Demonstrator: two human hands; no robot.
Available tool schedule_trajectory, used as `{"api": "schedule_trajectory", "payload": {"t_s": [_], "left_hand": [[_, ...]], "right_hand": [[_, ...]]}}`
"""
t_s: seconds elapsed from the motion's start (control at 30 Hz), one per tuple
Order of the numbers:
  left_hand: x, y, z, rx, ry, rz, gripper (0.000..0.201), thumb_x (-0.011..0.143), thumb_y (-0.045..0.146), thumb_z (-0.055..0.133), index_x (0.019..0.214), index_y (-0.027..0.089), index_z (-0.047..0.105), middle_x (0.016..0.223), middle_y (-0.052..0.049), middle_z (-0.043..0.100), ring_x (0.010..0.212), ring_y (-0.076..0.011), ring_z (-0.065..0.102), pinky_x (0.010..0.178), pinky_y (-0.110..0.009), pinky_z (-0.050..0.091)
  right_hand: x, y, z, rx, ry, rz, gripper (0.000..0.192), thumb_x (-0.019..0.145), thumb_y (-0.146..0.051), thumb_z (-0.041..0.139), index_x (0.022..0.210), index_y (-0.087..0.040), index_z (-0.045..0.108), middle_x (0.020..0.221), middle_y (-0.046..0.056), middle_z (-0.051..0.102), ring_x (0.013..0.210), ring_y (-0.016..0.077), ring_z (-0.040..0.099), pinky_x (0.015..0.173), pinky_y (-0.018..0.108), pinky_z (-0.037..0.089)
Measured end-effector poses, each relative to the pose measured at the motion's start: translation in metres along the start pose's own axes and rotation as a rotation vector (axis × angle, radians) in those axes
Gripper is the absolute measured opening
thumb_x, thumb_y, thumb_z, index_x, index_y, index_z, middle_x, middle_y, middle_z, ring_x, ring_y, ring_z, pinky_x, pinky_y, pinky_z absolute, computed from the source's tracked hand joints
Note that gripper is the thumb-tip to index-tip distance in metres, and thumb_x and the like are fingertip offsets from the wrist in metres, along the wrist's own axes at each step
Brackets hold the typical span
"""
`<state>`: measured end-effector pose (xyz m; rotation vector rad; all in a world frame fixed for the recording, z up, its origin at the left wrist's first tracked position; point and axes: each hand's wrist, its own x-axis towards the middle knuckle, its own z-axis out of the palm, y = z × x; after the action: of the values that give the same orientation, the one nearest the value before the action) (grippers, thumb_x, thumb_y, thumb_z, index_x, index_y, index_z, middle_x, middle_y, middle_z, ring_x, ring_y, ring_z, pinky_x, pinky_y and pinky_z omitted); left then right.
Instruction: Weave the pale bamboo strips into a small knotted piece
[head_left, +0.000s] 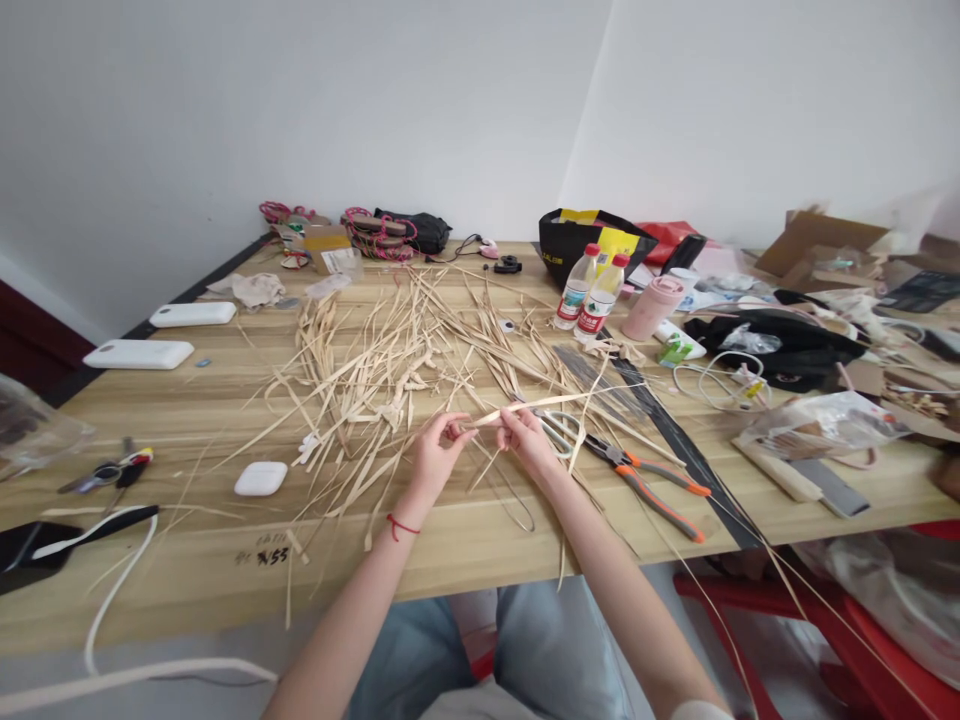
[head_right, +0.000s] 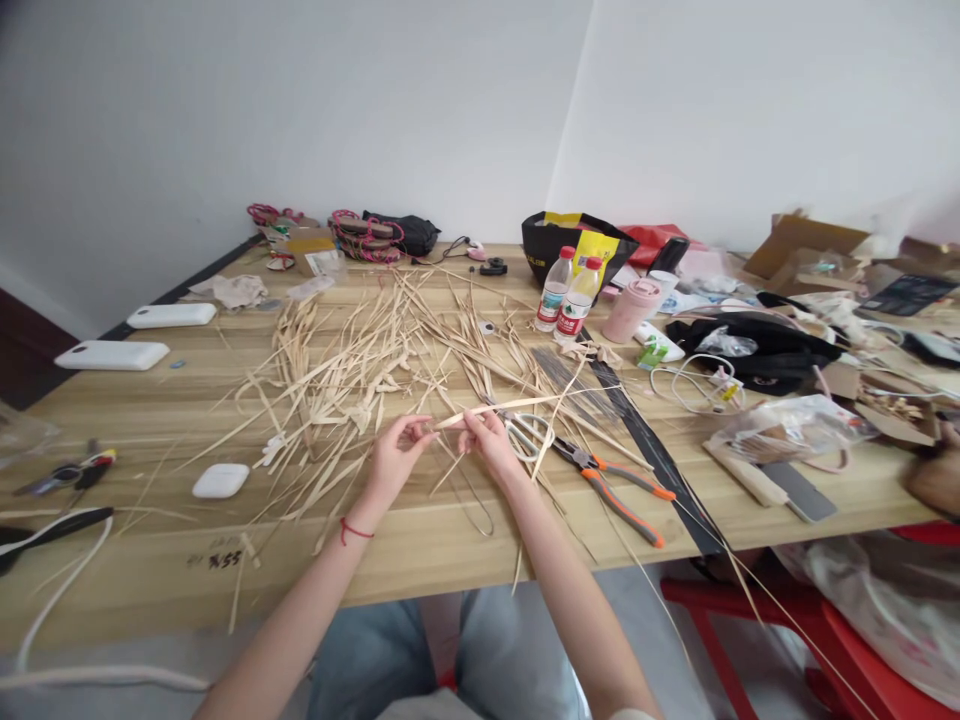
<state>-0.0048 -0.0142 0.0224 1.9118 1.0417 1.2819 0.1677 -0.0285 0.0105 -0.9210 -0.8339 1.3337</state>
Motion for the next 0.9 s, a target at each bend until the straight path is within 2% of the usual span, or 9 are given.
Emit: {"api": "schedule_trajectory", "payload": {"t_s": [0.13, 0.33, 0.43, 0.67, 0.77, 0.9], "left_hand": [[-0.0014, -0.0004, -0.0018, 0.107, 0.000, 0.094, 0.016, 0.080, 0.031, 0.060, 0.091, 0.020, 0.064, 0.067, 0.002, 0.048, 0.062, -0.0113, 0.047, 0.061, -0.024, 0.041], [-0.0016, 0.0044, -0.0032, 0.124, -0.010, 0.136, 0.012, 0.082, 0.029, 0.057, 0.083, 0.020, 0.064, 0.078, -0.002, 0.057, 0.068, -0.0125, 0.053, 0.064, -0.025, 0.044], [-0.0014, 0.0057, -0.0036, 0.146, -0.014, 0.142, 0.011, 0.083, 0.028, 0.056, 0.080, 0.019, 0.062, 0.080, -0.002, 0.058, 0.071, -0.0132, 0.055, 0.065, -0.025, 0.045], [-0.0026, 0.0038, -0.0029, 0.199, -0.059, 0.155, 0.012, 0.086, 0.027, 0.052, 0.085, 0.020, 0.062, 0.081, -0.002, 0.060, 0.068, -0.0132, 0.055, 0.063, -0.026, 0.046], [-0.0033, 0.0053, -0.0014, 0.197, -0.062, 0.169, 0.014, 0.086, 0.025, 0.051, 0.094, 0.021, 0.061, 0.083, -0.003, 0.061, 0.073, -0.0141, 0.058, 0.067, -0.027, 0.048], [-0.0042, 0.0057, 0.0000, 0.175, -0.045, 0.129, 0.019, 0.088, 0.026, 0.048, 0.103, 0.020, 0.057, 0.088, -0.004, 0.064, 0.076, -0.0142, 0.060, 0.069, -0.027, 0.049]], "right_hand": [[0.0007, -0.0008, 0.0009, -0.004, -0.010, -0.025, 0.034, 0.068, -0.049, 0.067, 0.076, -0.021, 0.049, 0.069, -0.001, 0.070, 0.036, 0.0085, 0.050, 0.036, 0.021, 0.034], [-0.0004, -0.0001, 0.0011, -0.014, -0.041, -0.031, 0.031, 0.072, -0.048, 0.064, 0.079, -0.021, 0.051, 0.070, 0.000, 0.069, 0.037, 0.0087, 0.052, 0.037, 0.020, 0.036], [-0.0018, -0.0008, 0.0010, -0.054, -0.047, -0.032, 0.030, 0.072, -0.047, 0.065, 0.079, -0.021, 0.052, 0.065, -0.002, 0.067, 0.038, 0.0089, 0.053, 0.037, 0.020, 0.037], [-0.0070, -0.0018, 0.0061, -0.240, -0.149, -0.101, 0.024, 0.066, -0.034, 0.073, 0.080, -0.018, 0.062, 0.072, 0.001, 0.067, 0.061, 0.0134, 0.061, 0.047, 0.021, 0.044], [-0.0052, 0.0012, 0.0056, -0.243, -0.092, -0.140, 0.021, 0.069, -0.035, 0.070, 0.079, -0.018, 0.062, 0.070, 0.001, 0.065, 0.060, 0.0138, 0.061, 0.047, 0.022, 0.045], [0.0011, 0.0003, -0.0015, -0.188, 0.103, -0.228, 0.023, 0.073, -0.039, 0.066, 0.081, -0.021, 0.056, 0.068, 0.000, 0.064, 0.061, 0.0162, 0.064, 0.046, 0.024, 0.047]]}}
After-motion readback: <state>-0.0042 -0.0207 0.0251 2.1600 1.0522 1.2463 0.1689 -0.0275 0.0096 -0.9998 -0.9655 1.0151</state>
